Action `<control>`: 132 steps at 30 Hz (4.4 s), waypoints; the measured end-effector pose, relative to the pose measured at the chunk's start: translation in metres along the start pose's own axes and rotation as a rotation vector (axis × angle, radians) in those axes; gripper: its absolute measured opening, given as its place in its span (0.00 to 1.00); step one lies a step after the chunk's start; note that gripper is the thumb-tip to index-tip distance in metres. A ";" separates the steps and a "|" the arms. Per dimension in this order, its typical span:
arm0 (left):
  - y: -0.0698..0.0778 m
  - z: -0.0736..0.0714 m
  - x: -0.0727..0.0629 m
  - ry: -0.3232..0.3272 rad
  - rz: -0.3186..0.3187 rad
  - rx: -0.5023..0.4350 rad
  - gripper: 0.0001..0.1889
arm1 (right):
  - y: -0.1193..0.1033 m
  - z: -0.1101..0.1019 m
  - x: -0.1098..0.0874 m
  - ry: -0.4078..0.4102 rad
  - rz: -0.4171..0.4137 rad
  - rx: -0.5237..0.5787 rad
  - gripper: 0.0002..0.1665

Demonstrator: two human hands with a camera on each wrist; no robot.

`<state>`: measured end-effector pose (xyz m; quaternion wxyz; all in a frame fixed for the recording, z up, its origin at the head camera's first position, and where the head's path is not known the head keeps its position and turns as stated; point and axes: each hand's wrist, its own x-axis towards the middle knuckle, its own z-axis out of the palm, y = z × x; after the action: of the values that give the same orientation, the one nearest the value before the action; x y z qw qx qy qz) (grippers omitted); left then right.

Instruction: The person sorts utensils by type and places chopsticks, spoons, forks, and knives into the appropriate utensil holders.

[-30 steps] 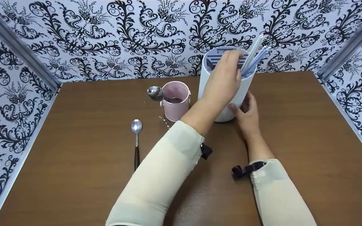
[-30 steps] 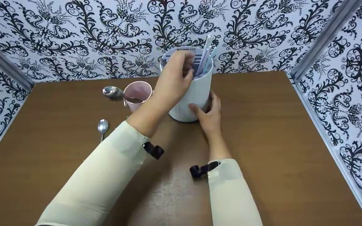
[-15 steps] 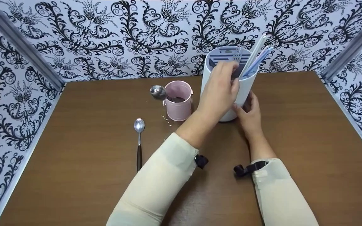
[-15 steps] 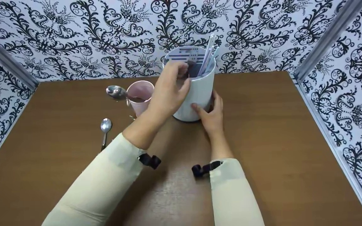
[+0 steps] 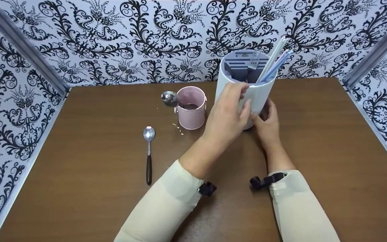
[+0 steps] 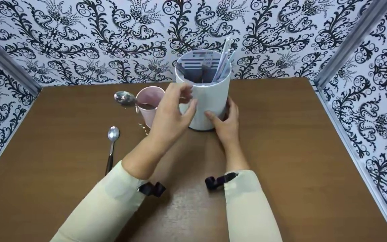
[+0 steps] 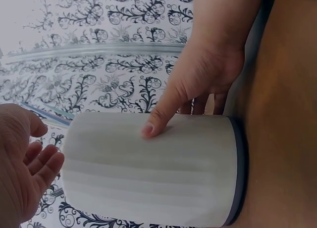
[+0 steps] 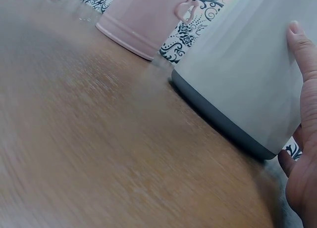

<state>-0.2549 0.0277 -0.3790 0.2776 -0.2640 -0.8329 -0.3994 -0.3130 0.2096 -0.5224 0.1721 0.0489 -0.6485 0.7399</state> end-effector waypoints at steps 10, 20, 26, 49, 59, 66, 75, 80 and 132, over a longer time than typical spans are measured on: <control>-0.014 -0.017 -0.034 0.012 -0.020 -0.001 0.15 | -0.002 -0.001 -0.001 0.034 0.037 -0.059 0.53; -0.049 -0.041 -0.074 0.008 -0.095 0.067 0.16 | -0.002 0.000 0.001 0.026 0.047 -0.068 0.56; -0.061 -0.048 -0.091 -0.018 -0.148 0.121 0.17 | -0.002 0.000 0.001 0.018 0.049 -0.051 0.57; -0.100 -0.098 -0.105 -0.288 -0.511 0.340 0.34 | 0.000 0.002 0.002 0.016 0.015 0.019 0.60; -0.124 -0.113 -0.109 -0.345 -0.679 0.380 0.43 | -0.002 0.002 0.002 0.021 0.031 0.027 0.60; -0.134 -0.117 -0.115 -0.362 -0.748 0.413 0.38 | -0.001 0.002 0.001 0.022 0.035 0.018 0.59; -0.143 -0.127 -0.122 -0.447 -0.782 0.455 0.30 | -0.001 0.003 0.001 0.017 0.004 0.042 0.60; -0.144 -0.130 -0.123 -0.529 -0.801 0.473 0.29 | 0.001 0.002 0.001 0.020 0.008 0.035 0.60; -0.155 -0.128 -0.124 -0.598 -0.737 0.370 0.12 | -0.060 0.079 -0.045 0.269 -0.481 -0.073 0.17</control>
<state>-0.2378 -0.1868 -0.4755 -0.0901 -0.0020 -0.9705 -0.2236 -0.2643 0.1298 -0.4670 0.4290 0.0966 -0.6158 0.6538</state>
